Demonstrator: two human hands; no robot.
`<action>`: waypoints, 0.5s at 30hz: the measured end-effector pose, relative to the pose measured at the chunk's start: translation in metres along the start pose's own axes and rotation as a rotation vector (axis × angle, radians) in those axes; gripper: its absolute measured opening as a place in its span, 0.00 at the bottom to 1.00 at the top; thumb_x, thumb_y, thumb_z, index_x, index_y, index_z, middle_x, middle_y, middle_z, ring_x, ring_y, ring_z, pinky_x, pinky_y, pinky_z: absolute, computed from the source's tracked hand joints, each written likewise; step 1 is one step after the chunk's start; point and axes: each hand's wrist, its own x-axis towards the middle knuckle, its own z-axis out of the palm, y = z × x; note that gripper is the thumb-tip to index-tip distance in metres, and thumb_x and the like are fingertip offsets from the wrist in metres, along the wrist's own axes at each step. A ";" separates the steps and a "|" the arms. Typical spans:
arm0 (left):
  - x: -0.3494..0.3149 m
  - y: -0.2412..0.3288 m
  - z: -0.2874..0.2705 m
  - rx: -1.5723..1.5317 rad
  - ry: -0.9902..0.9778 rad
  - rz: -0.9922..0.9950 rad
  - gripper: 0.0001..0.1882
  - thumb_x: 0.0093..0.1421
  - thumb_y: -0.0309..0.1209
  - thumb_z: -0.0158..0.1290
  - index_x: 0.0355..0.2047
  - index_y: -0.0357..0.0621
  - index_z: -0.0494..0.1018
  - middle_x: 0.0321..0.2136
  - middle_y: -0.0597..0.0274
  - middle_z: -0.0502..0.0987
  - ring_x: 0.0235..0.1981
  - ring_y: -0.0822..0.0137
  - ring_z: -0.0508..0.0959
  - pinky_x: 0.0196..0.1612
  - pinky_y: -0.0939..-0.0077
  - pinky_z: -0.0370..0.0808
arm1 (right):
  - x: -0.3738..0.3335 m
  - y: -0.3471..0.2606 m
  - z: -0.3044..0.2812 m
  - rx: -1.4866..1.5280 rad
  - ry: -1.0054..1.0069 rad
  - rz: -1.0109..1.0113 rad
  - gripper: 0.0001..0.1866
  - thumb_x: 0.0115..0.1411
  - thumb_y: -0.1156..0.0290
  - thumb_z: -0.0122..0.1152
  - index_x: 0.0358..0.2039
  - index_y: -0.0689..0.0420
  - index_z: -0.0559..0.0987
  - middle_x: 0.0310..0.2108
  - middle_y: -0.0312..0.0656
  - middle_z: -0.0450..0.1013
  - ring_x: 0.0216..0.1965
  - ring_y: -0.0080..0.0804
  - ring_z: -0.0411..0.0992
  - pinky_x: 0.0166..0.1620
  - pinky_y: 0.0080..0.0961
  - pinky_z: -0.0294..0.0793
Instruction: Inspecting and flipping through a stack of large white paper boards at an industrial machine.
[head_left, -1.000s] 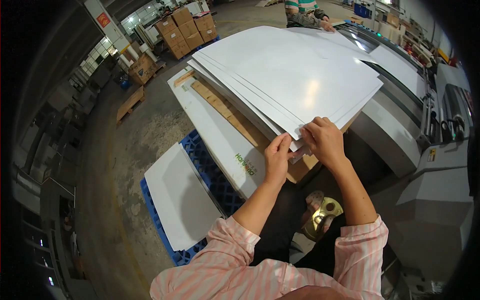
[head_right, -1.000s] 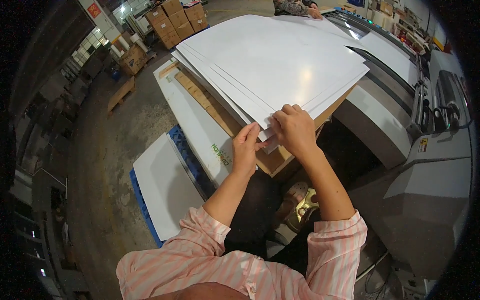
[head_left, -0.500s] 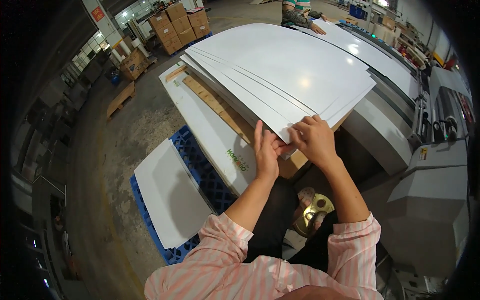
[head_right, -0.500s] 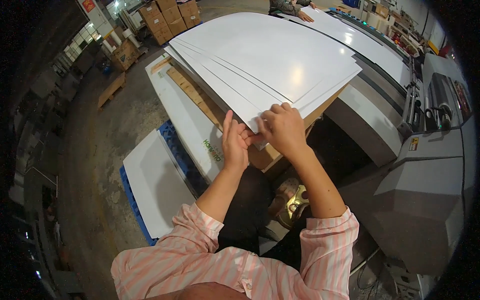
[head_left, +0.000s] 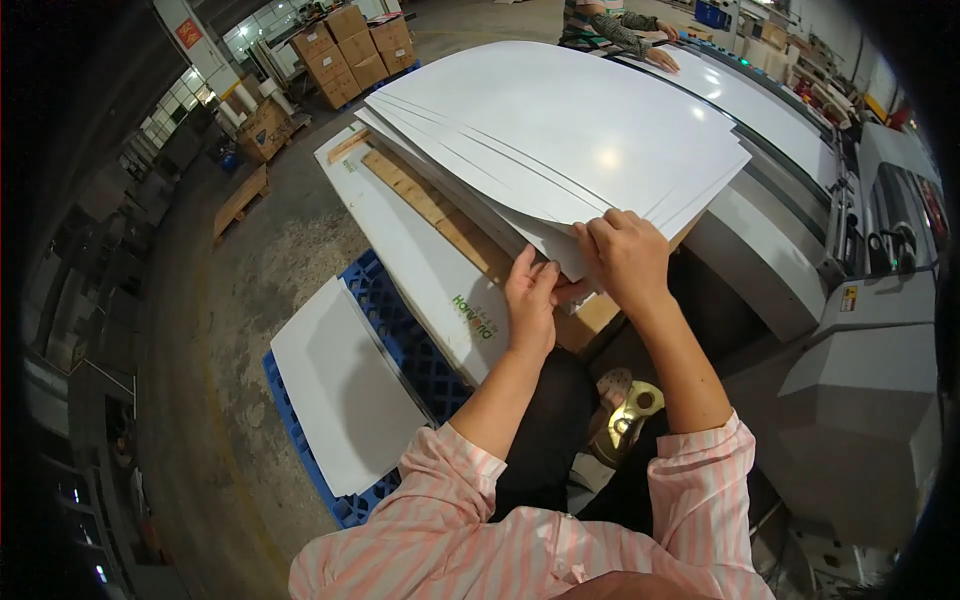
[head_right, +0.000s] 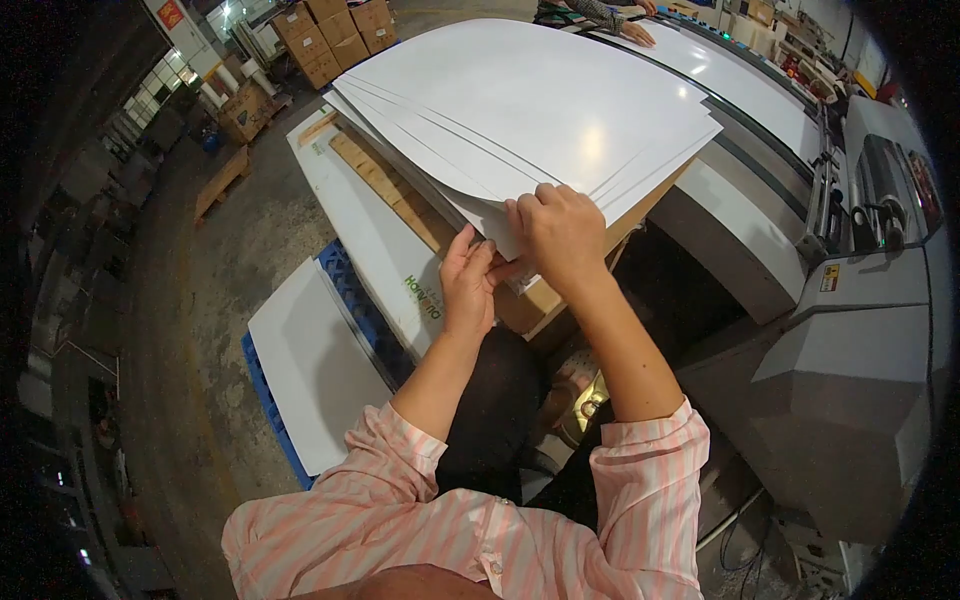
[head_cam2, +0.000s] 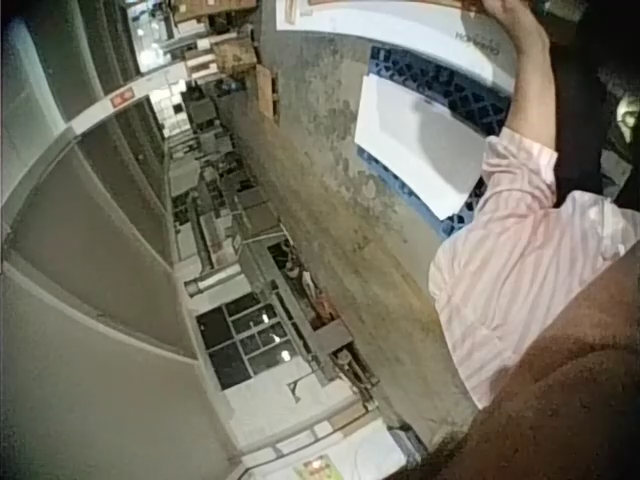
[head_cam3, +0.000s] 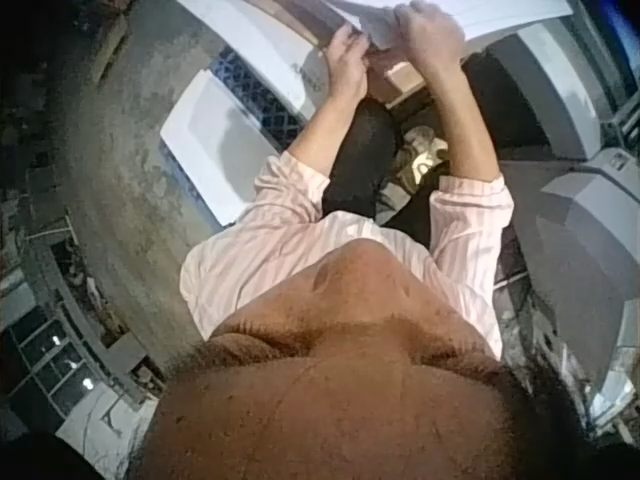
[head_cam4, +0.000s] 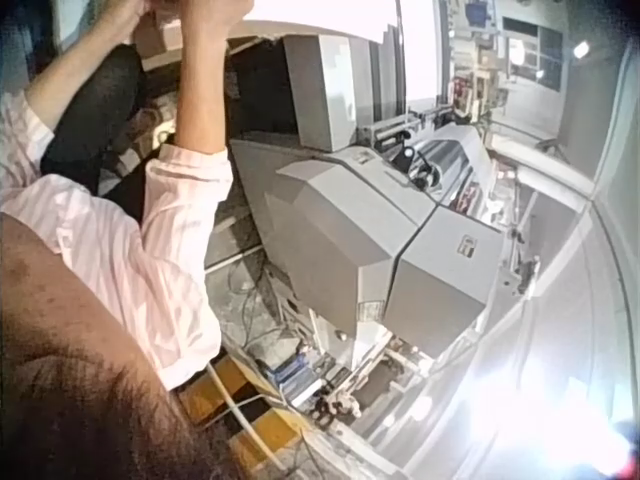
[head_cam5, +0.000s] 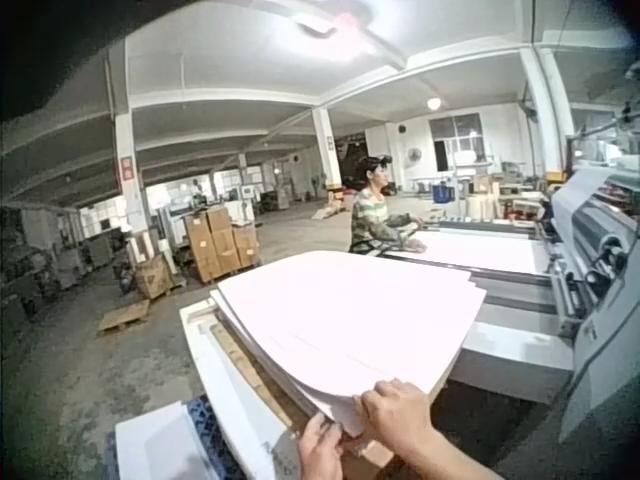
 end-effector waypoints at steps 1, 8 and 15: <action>0.001 0.001 0.000 -0.039 -0.031 0.001 0.29 0.60 0.27 0.46 0.58 0.32 0.47 0.34 0.58 0.72 0.33 0.70 0.75 0.32 0.76 0.77 | 0.001 0.005 0.000 0.000 -0.002 0.002 0.11 0.49 0.64 0.61 0.16 0.54 0.75 0.16 0.35 0.66 0.20 0.33 0.67 0.24 0.28 0.67; 0.000 0.003 0.015 0.175 0.108 0.136 0.30 0.59 0.30 0.50 0.57 0.35 0.49 0.28 0.61 0.69 0.29 0.74 0.71 0.30 0.80 0.76 | 0.001 0.026 -0.007 0.163 -0.089 -0.262 0.06 0.45 0.69 0.63 0.23 0.55 0.75 0.20 0.35 0.67 0.24 0.32 0.67 0.27 0.26 0.68; 0.001 -0.007 0.007 0.106 0.025 -0.007 0.12 0.62 0.34 0.46 0.26 0.39 0.69 0.23 0.68 0.65 0.25 0.77 0.68 0.34 0.74 0.77 | 0.006 0.027 -0.007 0.246 -0.050 -0.114 0.07 0.46 0.74 0.61 0.29 0.54 0.77 0.25 0.35 0.71 0.29 0.35 0.67 0.32 0.29 0.68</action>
